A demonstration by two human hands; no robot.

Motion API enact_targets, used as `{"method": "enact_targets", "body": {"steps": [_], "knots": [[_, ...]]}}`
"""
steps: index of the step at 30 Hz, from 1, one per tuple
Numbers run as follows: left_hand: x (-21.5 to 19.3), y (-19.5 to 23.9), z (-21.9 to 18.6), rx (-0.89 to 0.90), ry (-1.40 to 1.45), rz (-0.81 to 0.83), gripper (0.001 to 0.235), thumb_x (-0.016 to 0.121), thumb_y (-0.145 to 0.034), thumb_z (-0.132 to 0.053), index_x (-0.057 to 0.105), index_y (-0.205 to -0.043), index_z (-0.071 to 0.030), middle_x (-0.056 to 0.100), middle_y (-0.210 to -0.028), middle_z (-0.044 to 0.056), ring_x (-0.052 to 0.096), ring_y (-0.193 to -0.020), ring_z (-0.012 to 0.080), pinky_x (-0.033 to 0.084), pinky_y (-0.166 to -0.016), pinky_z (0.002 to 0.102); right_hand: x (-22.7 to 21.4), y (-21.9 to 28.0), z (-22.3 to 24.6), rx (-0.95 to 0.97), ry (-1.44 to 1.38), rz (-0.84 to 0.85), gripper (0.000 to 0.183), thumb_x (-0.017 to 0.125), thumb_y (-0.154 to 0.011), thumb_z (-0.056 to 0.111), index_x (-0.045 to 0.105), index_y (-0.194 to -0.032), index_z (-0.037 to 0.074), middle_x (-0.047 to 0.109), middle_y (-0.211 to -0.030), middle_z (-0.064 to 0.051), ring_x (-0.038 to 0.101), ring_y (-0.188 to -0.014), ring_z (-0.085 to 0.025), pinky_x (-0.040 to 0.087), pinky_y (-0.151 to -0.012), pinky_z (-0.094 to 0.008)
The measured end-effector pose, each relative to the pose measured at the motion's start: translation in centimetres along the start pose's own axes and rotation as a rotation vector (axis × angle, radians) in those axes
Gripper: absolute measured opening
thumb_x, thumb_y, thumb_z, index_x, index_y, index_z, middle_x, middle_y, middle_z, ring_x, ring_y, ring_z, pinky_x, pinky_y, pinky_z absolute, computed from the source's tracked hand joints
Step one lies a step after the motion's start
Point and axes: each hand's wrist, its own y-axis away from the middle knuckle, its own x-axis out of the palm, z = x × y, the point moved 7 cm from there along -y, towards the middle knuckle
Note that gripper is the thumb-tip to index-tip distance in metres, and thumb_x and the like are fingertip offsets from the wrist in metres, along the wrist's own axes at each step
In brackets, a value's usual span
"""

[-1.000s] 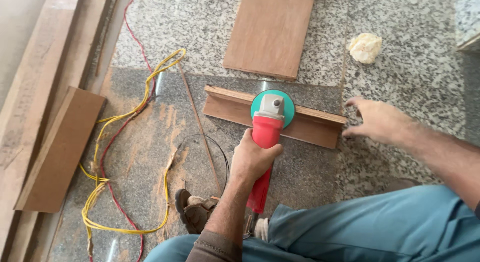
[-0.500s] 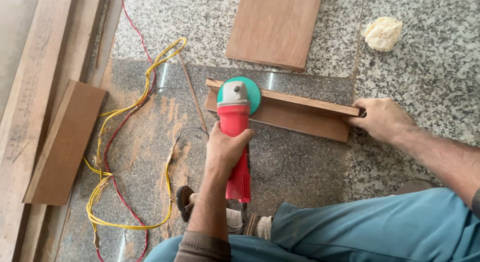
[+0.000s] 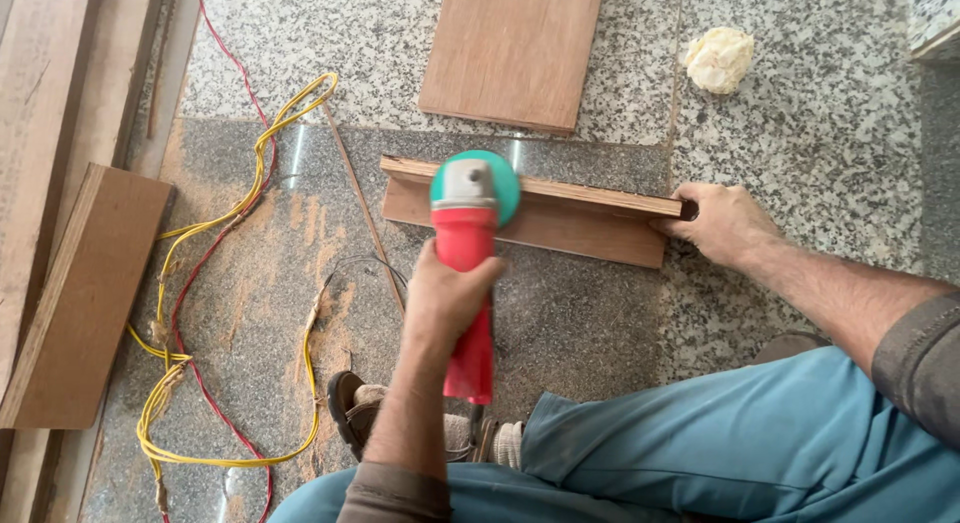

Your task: The person uses a red angle grinder with a green sanding disc to smooth the surfaces and edges of a small wooden plank. They hold the plank with one hand and move the tool along its length, then flip it to sand the other side and edges.

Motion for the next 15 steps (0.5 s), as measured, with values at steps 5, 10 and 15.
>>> {"method": "enact_targets", "body": {"steps": [5, 10, 15], "knots": [[-0.7, 0.3, 0.8, -0.095, -0.006, 0.003, 0.062, 0.078, -0.07, -0.03, 0.056, -0.123, -0.006, 0.075, -0.097, 0.014, 0.077, -0.079, 0.0236, 0.067, -0.075, 0.039, 0.0, -0.1, 0.0, -0.023, 0.025, -0.011, 0.039, 0.068, -0.096, 0.046, 0.071, -0.123, 0.018, 0.079, -0.103, -0.008, 0.077, -0.089, -0.023, 0.066, -0.081, -0.042], [1.9, 1.4, -0.6, 0.083, -0.093, 0.064, 0.062, 0.082, -0.069, -0.03, 0.059, -0.121, -0.006, 0.076, -0.098, 0.014, 0.074, -0.085, 0.023, 0.061, -0.079, 0.04, 0.1, -0.8, -0.5, -0.062, 0.058, -0.065, 0.04, 0.071, -0.093, 0.044, 0.071, -0.126, 0.021, 0.079, -0.11, -0.007, 0.076, -0.093, -0.024, 0.063, -0.087, -0.044], [0.7, 0.0, -0.2, 0.117, -0.063, -0.001, 0.062, 0.084, -0.069, -0.033, 0.061, -0.119, -0.005, 0.075, -0.097, 0.013, 0.073, -0.085, 0.0224, 0.061, -0.079, 0.04, 0.6, -1.0, -1.0, -0.022, 0.066, -0.033, 0.043, 0.071, -0.094, 0.045, 0.069, -0.13, 0.021, 0.078, -0.109, -0.008, 0.076, -0.092, -0.026, 0.063, -0.084, -0.045]]}}
